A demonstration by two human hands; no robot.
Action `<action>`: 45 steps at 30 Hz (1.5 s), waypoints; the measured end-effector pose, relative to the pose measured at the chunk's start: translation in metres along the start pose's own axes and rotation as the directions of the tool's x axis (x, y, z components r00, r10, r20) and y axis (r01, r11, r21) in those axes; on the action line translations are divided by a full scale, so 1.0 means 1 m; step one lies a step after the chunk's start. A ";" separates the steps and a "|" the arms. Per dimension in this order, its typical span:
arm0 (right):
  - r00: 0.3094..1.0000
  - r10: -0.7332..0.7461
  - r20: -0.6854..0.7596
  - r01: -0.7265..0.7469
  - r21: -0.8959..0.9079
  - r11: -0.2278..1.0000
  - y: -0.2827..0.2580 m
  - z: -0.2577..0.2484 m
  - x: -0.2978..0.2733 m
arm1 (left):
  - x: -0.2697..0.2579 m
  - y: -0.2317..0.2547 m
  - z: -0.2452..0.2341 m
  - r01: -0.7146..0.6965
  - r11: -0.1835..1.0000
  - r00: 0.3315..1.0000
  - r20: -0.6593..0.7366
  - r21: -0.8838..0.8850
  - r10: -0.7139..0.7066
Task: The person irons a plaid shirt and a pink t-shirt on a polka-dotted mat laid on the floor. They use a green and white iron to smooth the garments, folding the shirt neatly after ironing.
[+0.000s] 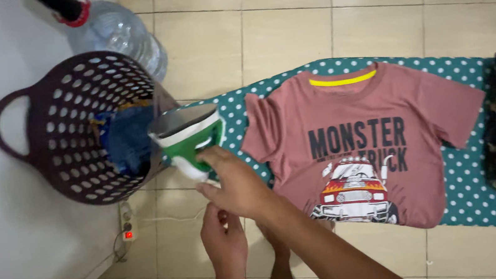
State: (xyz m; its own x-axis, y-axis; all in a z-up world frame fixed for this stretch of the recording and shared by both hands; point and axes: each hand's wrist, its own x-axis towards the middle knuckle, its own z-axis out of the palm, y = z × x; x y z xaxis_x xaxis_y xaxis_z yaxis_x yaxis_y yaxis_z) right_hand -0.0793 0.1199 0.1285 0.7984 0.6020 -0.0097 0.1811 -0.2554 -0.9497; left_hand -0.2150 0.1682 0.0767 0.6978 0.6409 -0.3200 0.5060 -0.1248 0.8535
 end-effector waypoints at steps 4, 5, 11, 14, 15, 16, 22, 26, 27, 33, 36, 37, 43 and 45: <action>0.999 -0.007 -0.051 0.010 0.064 0.998 0.038 -0.056 -0.027 | 0.019 0.029 0.038 0.011 0.999 1.000 -0.016 0.040 -0.010; 0.992 0.074 -0.101 -0.068 0.062 0.996 0.059 -0.082 -0.036 | 0.024 0.037 0.049 -0.015 1.000 1.000 -0.022 0.020 0.016; 0.883 -0.067 -0.464 -0.316 -0.694 0.646 0.159 -0.306 -0.084 | 0.061 0.064 0.106 -0.040 0.983 0.996 -0.076 0.178 0.054; 0.839 0.377 -0.391 -0.538 -0.697 0.474 0.165 -0.342 -0.092 | 0.083 0.064 0.125 -0.030 0.974 0.999 0.017 0.225 0.027; 0.758 0.553 -0.345 -0.608 -0.682 0.407 0.166 -0.348 -0.093 | 0.089 0.063 0.129 -0.037 0.970 0.998 0.059 0.239 0.023; 0.793 0.507 -0.338 -0.569 -0.707 0.419 0.167 -0.354 -0.093 | 0.097 0.063 0.131 -0.051 0.966 0.995 0.101 0.255 0.026; 0.844 0.246 -0.477 -0.537 -0.740 0.405 0.163 -0.421 -0.088 | 0.157 0.082 0.130 -0.333 0.938 0.942 0.003 0.096 0.335; 0.833 -0.028 -0.553 -0.487 -0.756 0.438 0.177 -0.424 -0.068 | 0.196 0.095 0.159 -0.432 0.893 0.888 -0.110 0.129 0.445; 0.820 -0.127 -0.558 -0.455 -0.771 0.445 0.182 -0.416 -0.065 | 0.197 0.096 0.168 -0.413 0.903 0.898 -0.113 0.118 0.425; 0.695 -0.024 -0.719 -0.591 -0.590 0.550 0.168 -0.322 -0.118 | 0.131 0.097 0.191 -0.429 0.806 0.872 -0.047 0.408 0.488; 0.565 0.185 -0.804 -0.718 -0.368 0.591 0.145 -0.276 -0.164 | 0.067 0.101 0.183 -0.428 0.799 0.888 0.033 0.423 0.458; 0.519 0.309 -0.797 -0.789 -0.308 0.531 0.140 -0.268 -0.175 | 0.056 0.102 0.182 -0.338 0.842 0.934 0.043 0.422 0.353; 0.516 0.532 -0.672 -0.819 -0.204 0.536 0.153 -0.269 -0.214 | 0.033 0.079 0.171 -0.179 0.909 0.979 0.159 0.376 0.127; 0.528 0.543 -0.653 -0.784 -0.129 0.607 0.159 -0.274 -0.218 | 0.039 0.064 0.165 -0.099 0.957 0.983 0.178 0.271 0.051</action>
State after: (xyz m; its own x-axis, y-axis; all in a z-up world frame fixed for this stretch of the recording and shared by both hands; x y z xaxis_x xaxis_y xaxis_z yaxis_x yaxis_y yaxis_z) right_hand -0.0671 -0.2591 0.0650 0.8948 -0.3146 -0.3167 -0.4419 -0.7248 -0.5287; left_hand -0.0717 0.0599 0.0508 0.8016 0.4888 -0.3443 0.5533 -0.3882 0.7370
